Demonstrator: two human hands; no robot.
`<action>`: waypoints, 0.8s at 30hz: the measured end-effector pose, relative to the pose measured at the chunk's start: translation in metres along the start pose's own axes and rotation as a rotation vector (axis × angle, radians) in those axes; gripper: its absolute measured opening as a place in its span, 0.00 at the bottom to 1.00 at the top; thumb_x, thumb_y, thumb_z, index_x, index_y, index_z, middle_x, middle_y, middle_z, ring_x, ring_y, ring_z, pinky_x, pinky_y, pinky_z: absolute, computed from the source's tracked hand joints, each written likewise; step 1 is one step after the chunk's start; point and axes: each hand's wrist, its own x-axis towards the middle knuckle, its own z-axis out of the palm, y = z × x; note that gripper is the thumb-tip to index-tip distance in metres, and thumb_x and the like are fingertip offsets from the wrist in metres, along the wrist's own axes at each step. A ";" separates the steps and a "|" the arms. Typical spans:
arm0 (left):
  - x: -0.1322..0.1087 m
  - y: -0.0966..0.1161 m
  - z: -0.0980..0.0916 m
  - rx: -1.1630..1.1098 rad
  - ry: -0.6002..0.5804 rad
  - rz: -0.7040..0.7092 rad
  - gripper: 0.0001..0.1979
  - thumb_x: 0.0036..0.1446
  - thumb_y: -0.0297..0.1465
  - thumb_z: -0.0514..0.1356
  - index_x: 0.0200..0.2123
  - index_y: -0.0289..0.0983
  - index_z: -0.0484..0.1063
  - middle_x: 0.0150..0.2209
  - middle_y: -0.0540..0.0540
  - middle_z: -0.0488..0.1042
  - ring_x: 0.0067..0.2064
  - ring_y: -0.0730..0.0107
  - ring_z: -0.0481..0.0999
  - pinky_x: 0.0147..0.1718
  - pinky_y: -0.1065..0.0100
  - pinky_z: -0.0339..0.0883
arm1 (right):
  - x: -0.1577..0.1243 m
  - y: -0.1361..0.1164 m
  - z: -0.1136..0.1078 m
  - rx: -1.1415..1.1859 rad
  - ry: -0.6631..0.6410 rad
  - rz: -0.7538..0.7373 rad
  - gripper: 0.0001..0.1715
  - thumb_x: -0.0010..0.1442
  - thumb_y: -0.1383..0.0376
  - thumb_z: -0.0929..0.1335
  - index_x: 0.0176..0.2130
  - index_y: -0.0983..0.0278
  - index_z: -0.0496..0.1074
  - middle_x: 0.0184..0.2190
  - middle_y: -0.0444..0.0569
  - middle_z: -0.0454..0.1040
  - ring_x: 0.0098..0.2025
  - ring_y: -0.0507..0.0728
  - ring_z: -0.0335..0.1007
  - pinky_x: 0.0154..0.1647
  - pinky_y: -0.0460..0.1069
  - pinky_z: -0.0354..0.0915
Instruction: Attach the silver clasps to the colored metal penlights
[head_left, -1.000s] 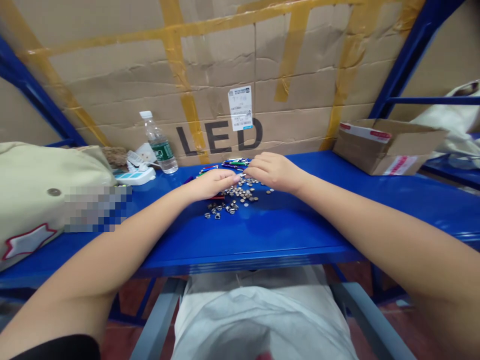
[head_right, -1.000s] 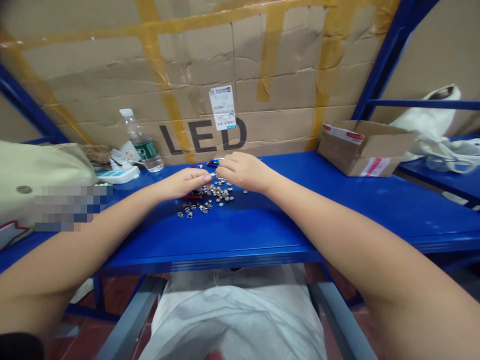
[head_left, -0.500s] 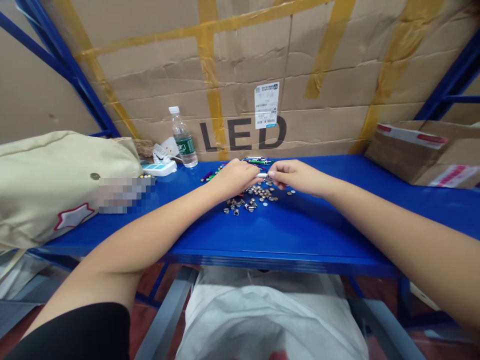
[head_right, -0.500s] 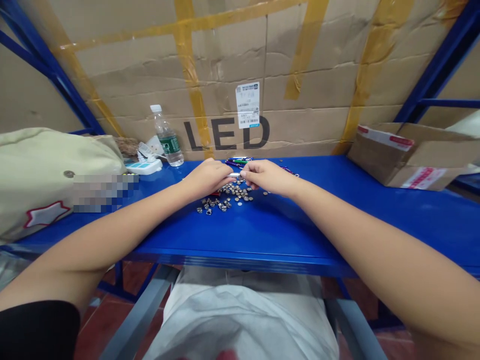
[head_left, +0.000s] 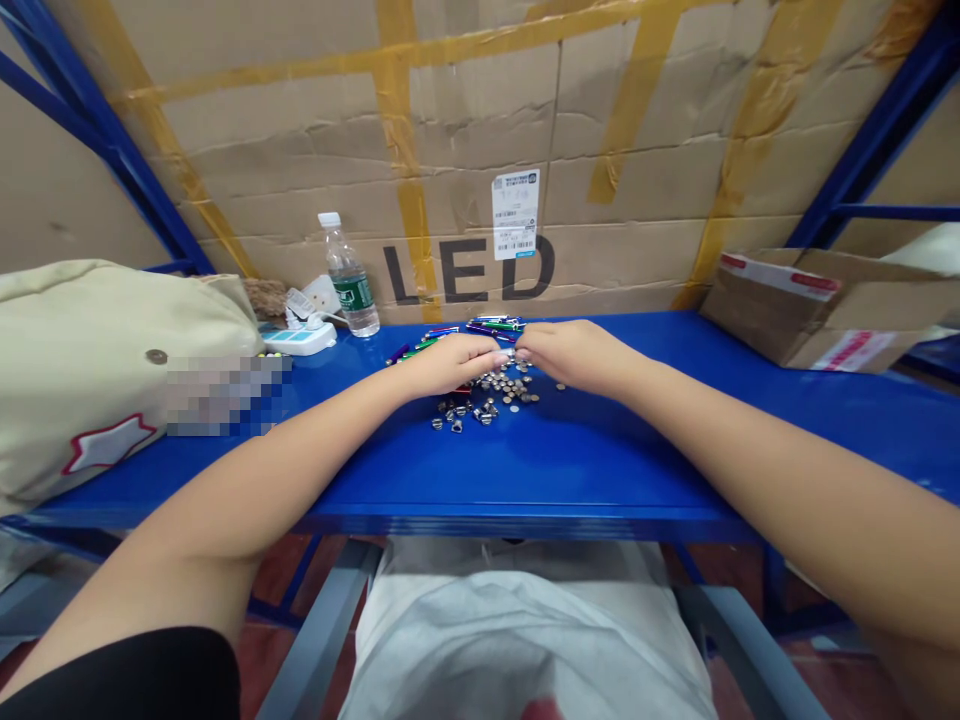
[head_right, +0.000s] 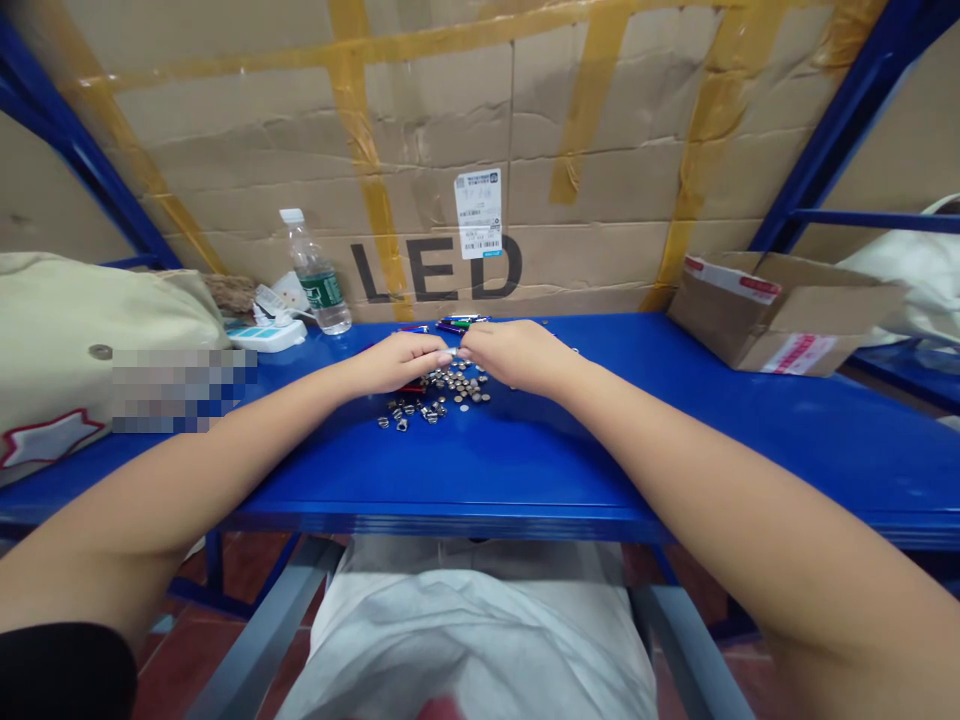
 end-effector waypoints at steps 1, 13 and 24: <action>-0.001 0.002 0.000 -0.019 -0.003 -0.008 0.20 0.65 0.42 0.45 0.29 0.36 0.66 0.27 0.50 0.68 0.31 0.70 0.67 0.32 0.70 0.59 | -0.001 0.000 0.001 -0.051 -0.001 -0.012 0.15 0.65 0.63 0.58 0.32 0.64 0.68 0.30 0.51 0.72 0.29 0.54 0.64 0.28 0.48 0.50; 0.008 0.018 0.003 0.341 0.159 -0.038 0.17 0.66 0.37 0.46 0.30 0.36 0.66 0.28 0.46 0.72 0.32 0.66 0.70 0.34 0.67 0.57 | 0.002 -0.002 0.016 0.195 0.221 0.114 0.26 0.68 0.55 0.50 0.28 0.63 0.63 0.25 0.49 0.69 0.28 0.53 0.62 0.32 0.48 0.55; 0.002 0.001 0.001 0.314 0.146 -0.136 0.17 0.67 0.39 0.46 0.38 0.35 0.69 0.34 0.43 0.75 0.35 0.64 0.72 0.32 0.67 0.58 | -0.030 0.080 -0.024 0.209 -0.452 0.451 0.09 0.54 0.63 0.67 0.35 0.63 0.76 0.33 0.48 0.78 0.34 0.55 0.71 0.33 0.48 0.61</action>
